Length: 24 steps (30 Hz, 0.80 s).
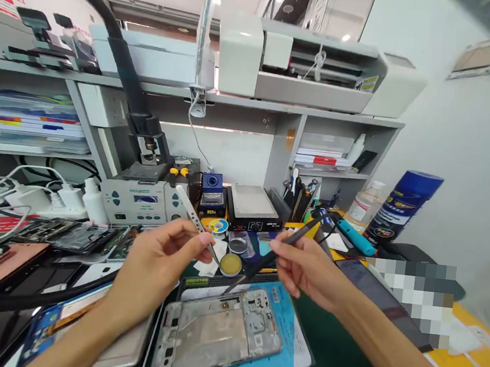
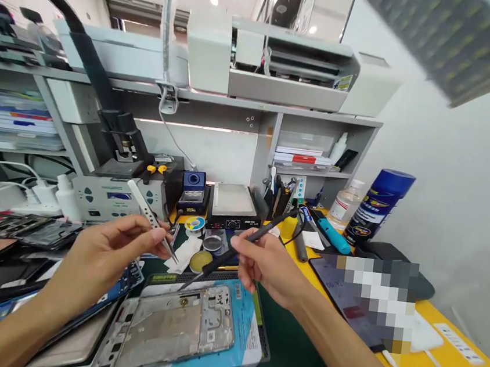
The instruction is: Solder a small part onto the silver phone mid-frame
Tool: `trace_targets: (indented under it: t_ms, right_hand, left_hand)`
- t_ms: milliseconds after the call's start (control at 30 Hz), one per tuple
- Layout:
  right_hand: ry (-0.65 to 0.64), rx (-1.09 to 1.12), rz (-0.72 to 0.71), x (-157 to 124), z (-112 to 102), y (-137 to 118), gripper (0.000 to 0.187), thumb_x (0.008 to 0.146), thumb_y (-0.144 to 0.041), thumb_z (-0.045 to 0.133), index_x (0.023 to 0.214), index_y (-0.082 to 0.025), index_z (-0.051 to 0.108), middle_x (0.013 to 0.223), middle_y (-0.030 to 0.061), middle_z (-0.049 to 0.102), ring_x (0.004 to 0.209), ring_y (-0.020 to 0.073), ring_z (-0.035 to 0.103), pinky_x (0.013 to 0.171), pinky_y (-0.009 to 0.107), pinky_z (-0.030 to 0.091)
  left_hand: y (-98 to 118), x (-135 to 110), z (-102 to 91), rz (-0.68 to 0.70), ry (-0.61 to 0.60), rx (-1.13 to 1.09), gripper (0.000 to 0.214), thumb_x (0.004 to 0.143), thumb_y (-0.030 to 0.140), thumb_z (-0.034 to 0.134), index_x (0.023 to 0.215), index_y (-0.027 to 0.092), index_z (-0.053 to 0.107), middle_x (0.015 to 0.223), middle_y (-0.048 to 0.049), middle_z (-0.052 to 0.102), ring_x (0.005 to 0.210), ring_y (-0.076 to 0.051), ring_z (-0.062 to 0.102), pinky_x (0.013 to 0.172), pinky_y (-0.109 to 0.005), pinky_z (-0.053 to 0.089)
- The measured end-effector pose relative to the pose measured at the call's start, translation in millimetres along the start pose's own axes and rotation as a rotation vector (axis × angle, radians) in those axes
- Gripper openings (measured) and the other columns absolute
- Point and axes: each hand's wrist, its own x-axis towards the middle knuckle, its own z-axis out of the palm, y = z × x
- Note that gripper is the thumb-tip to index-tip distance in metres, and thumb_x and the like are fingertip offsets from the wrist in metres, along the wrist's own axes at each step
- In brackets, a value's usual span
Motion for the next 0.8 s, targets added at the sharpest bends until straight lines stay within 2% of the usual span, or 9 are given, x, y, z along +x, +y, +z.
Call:
trace_targets:
  t_ms: [100, 133, 233, 333, 467, 600, 733, 800]
  right_hand:
    - [0.007, 0.015, -0.009, -3, -3, 2, 0.033, 0.088, -0.041, 0.083, 0.078, -0.018, 0.062, 0.054, -0.0098, 0.053, 0.033, 0.0065, 0.056, 0.031, 0.013, 0.041]
    - [0.013, 0.011, 0.000, -3, -5, 1, 0.030, 0.089, -0.043, 0.081, 0.083, -0.016, 0.067, 0.054, -0.0082, 0.057, 0.034, 0.0079, 0.057, 0.030, 0.014, 0.042]
    - [0.031, -0.013, 0.042, 0, -11, 0, 0.034, 0.092, -0.047, 0.077, 0.088, -0.014, 0.072, 0.053, -0.0026, 0.064, 0.034, 0.0126, 0.061, 0.029, 0.017, 0.046]
    - [0.076, -0.020, 0.041, 2, -13, 1, 0.036, 0.091, -0.050, 0.077, 0.082, -0.017, 0.066, 0.051, -0.0046, 0.062, 0.032, 0.0132, 0.060, 0.028, 0.018, 0.047]
    - [0.193, -0.070, -0.019, 2, -9, 7, 0.044, 0.087, -0.044, 0.083, 0.069, -0.020, 0.051, 0.047, -0.0089, 0.054, 0.028, 0.0087, 0.053, 0.027, 0.014, 0.040]
    - [0.270, -0.088, -0.059, 2, -8, 7, 0.041, 0.090, -0.039, 0.079, 0.068, -0.021, 0.051, 0.045, -0.0092, 0.052, 0.026, 0.0079, 0.050, 0.027, 0.013, 0.036]
    - [0.201, -0.135, 0.008, 0, -15, -8, 0.033, 0.087, -0.044, 0.081, 0.072, -0.018, 0.068, 0.045, -0.0035, 0.058, 0.029, 0.0110, 0.054, 0.027, 0.017, 0.041]
    - [0.135, -0.175, 0.063, -2, -21, -19, 0.034, 0.085, -0.042, 0.085, 0.068, -0.017, 0.069, 0.048, 0.0000, 0.062, 0.036, 0.0112, 0.057, 0.032, 0.017, 0.046]
  left_hand:
    - [-6, -9, 12.1, 0.021, -0.024, 0.059, 0.032, 0.092, 0.051, 0.069, 0.077, 0.023, 0.071, 0.074, 0.0002, 0.078, 0.075, -0.016, 0.074, 0.069, -0.021, 0.059]
    - [-8, -12, 14.7, 0.024, -0.027, 0.081, 0.028, 0.093, 0.049, 0.069, 0.080, 0.024, 0.072, 0.073, 0.0015, 0.077, 0.070, -0.015, 0.073, 0.067, -0.020, 0.058]
    - [-11, -19, 19.8, 0.016, -0.042, 0.135, 0.024, 0.095, 0.044, 0.067, 0.082, 0.025, 0.073, 0.082, 0.0021, 0.080, 0.074, -0.014, 0.076, 0.066, -0.016, 0.059]
    - [-13, -20, 25.0, 0.053, -0.049, 0.186, 0.018, 0.094, 0.039, 0.067, 0.084, 0.028, 0.076, 0.088, 0.0038, 0.082, 0.077, -0.013, 0.077, 0.067, -0.014, 0.059]
    - [-17, -16, 31.7, 0.085, -0.044, 0.228, 0.012, 0.092, 0.034, 0.069, 0.085, 0.032, 0.078, 0.085, 0.0079, 0.082, 0.073, -0.010, 0.076, 0.067, -0.011, 0.058]
    - [-20, -13, 33.2, 0.074, -0.030, 0.259, 0.012, 0.089, 0.036, 0.072, 0.081, 0.031, 0.080, 0.085, 0.0065, 0.083, 0.070, -0.013, 0.077, 0.066, -0.015, 0.060]
    - [-22, -15, 34.7, 0.060, 0.029, 0.239, 0.015, 0.086, 0.043, 0.073, 0.080, 0.032, 0.081, 0.083, 0.0042, 0.084, 0.069, -0.018, 0.078, 0.066, -0.022, 0.064]
    - [-20, -16, 36.4, 0.071, 0.038, 0.226, 0.015, 0.085, 0.045, 0.074, 0.081, 0.033, 0.082, 0.080, 0.0046, 0.083, 0.066, -0.019, 0.077, 0.065, -0.023, 0.065]
